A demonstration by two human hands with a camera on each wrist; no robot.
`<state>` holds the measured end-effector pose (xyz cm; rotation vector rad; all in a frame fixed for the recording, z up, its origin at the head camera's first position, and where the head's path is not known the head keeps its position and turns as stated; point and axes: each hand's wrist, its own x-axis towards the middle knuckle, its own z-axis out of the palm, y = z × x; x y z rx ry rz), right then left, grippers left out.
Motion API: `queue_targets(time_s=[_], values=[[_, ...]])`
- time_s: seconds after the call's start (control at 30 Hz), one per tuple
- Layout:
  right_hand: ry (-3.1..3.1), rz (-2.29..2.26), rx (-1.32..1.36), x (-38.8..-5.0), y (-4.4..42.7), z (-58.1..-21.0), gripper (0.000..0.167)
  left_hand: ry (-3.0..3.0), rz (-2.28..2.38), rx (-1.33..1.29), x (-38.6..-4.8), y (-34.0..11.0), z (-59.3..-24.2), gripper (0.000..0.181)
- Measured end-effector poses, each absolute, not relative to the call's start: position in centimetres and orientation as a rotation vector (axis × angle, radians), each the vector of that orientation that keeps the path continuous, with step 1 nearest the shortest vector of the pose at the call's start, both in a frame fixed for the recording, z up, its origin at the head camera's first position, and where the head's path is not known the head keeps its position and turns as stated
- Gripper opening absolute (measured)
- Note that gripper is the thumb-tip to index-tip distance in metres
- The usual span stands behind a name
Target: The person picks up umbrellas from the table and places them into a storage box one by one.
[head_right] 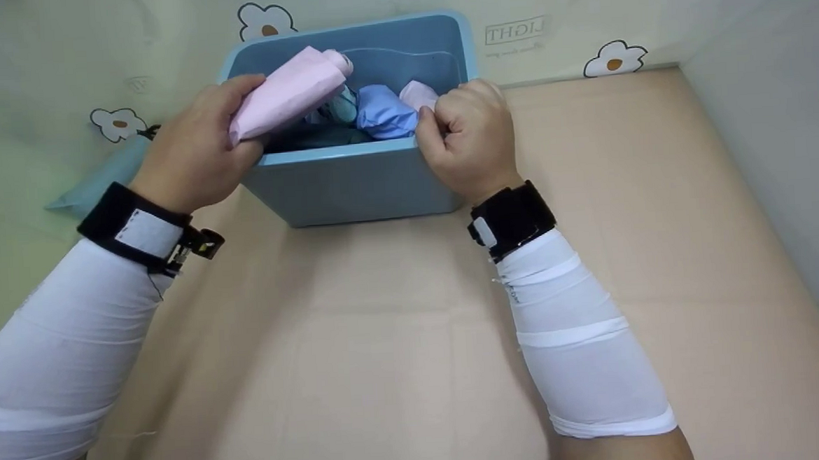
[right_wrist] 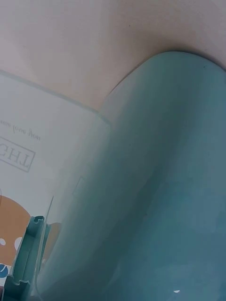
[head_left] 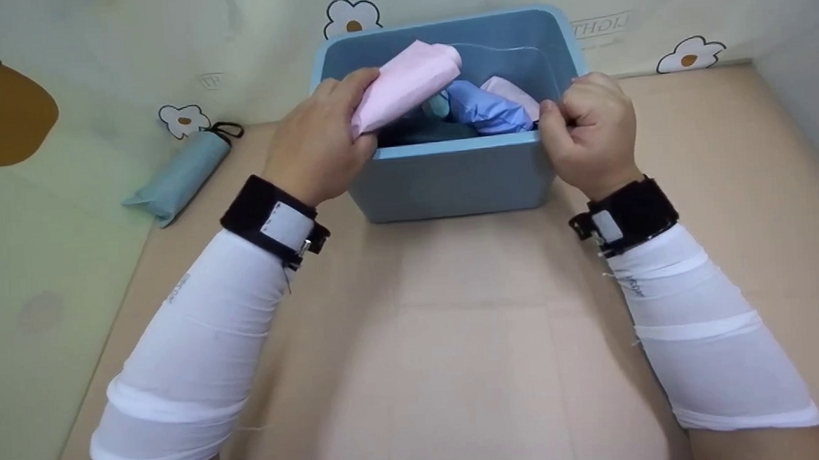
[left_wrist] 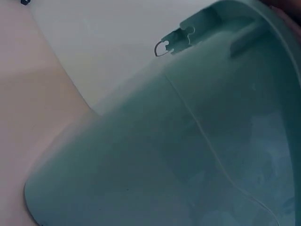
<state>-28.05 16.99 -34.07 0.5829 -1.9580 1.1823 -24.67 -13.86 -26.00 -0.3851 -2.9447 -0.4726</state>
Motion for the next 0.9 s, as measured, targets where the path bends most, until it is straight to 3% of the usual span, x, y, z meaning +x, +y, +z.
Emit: queue_targets(time_s=[0.9], values=[[-1.972,1.195,0.579,-28.0,17.0,-34.0,0.046,-3.094,-0.487,-0.415,-25.6,-13.1,-26.2,0.056]])
